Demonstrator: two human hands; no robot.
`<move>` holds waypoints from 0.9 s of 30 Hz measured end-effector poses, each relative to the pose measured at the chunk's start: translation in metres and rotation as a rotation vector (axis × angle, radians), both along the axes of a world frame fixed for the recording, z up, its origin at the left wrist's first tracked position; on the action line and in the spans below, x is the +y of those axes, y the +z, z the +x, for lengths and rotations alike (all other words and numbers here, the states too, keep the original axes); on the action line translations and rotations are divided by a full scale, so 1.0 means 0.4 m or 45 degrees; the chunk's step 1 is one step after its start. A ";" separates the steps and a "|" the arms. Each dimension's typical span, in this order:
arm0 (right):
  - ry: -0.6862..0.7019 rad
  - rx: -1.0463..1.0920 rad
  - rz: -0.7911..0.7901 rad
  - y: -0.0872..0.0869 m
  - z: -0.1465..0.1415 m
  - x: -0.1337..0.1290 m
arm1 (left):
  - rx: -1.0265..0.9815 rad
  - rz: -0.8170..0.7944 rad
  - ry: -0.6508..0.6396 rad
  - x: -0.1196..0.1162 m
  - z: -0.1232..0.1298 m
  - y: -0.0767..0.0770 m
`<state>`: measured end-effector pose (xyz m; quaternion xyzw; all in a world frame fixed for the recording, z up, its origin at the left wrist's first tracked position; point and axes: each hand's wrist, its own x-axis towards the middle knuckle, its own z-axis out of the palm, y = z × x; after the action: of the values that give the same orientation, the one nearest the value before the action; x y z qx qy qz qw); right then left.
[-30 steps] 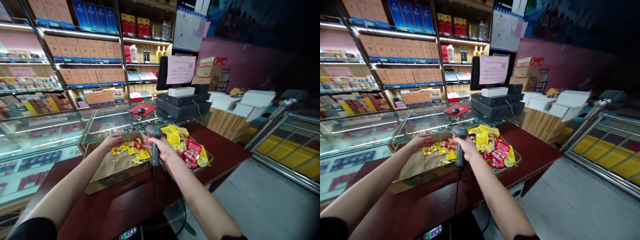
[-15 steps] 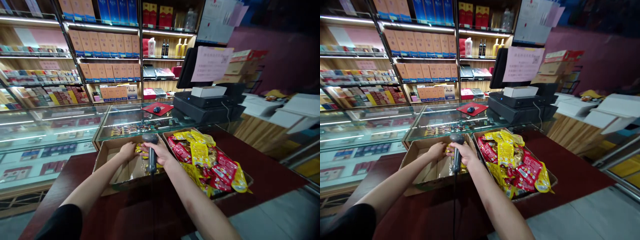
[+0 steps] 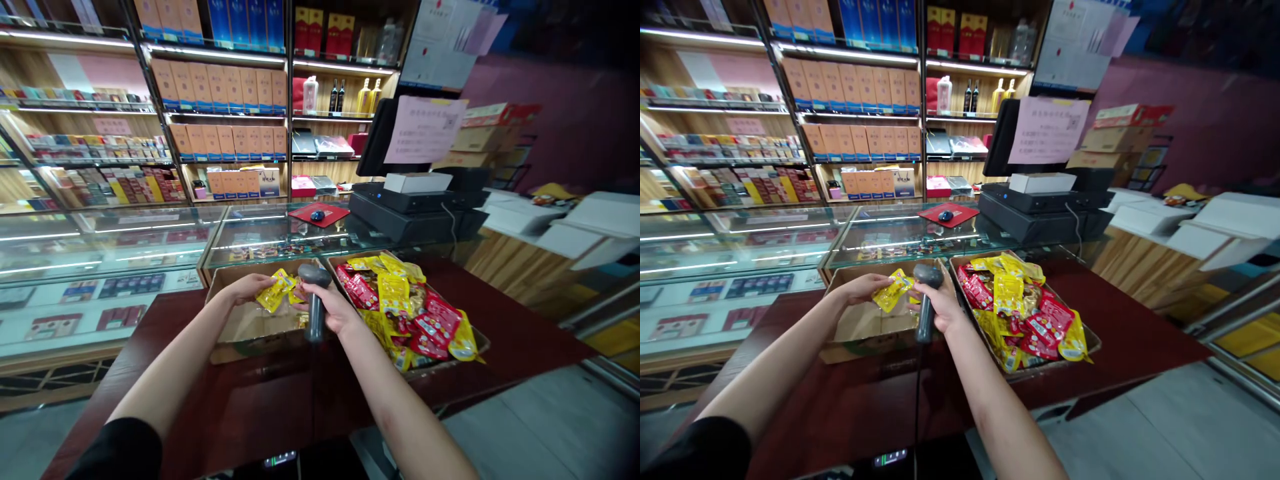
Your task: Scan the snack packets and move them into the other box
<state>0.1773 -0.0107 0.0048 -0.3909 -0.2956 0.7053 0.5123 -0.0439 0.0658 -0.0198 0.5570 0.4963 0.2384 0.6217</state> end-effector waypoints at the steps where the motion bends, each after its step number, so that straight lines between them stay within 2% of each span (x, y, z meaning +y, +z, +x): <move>1: -0.029 -0.050 0.018 -0.001 -0.002 -0.009 | -0.094 -0.043 -0.013 -0.016 -0.001 0.006; 4: -0.074 -0.175 0.085 0.000 -0.006 -0.024 | -0.188 -0.070 -0.108 -0.050 0.002 0.023; 8: 0.013 -0.238 0.206 0.010 -0.009 -0.020 | -0.039 -0.028 -0.373 -0.059 0.006 0.058; 10: 0.054 -0.292 0.252 0.012 -0.010 -0.015 | 0.045 0.023 -0.395 -0.050 0.007 0.071; 12: 0.012 -0.332 0.267 0.010 -0.009 -0.012 | 0.058 0.076 -0.265 -0.039 0.011 0.075; 15: -0.101 -0.257 0.209 0.000 -0.006 -0.014 | -0.118 0.062 0.087 -0.024 0.026 0.058; 17: -0.107 -0.158 0.155 -0.006 -0.005 -0.020 | -0.305 -0.049 0.287 -0.020 0.044 0.037; 19: -0.074 -0.110 0.126 -0.012 -0.008 -0.030 | -0.453 -0.204 0.413 -0.019 0.063 0.017; 22: -0.027 -0.173 0.128 -0.024 -0.018 -0.052 | -0.574 -0.328 0.433 -0.021 0.080 -0.005; 27: -0.076 -0.540 0.301 -0.052 -0.040 -0.119 | -0.588 -0.220 0.374 -0.018 0.070 -0.036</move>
<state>0.1614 -0.0584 -0.0160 -0.4760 -0.4652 0.5527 0.5015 -0.0161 0.0587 -0.0344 0.3550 0.4354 0.4035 0.7222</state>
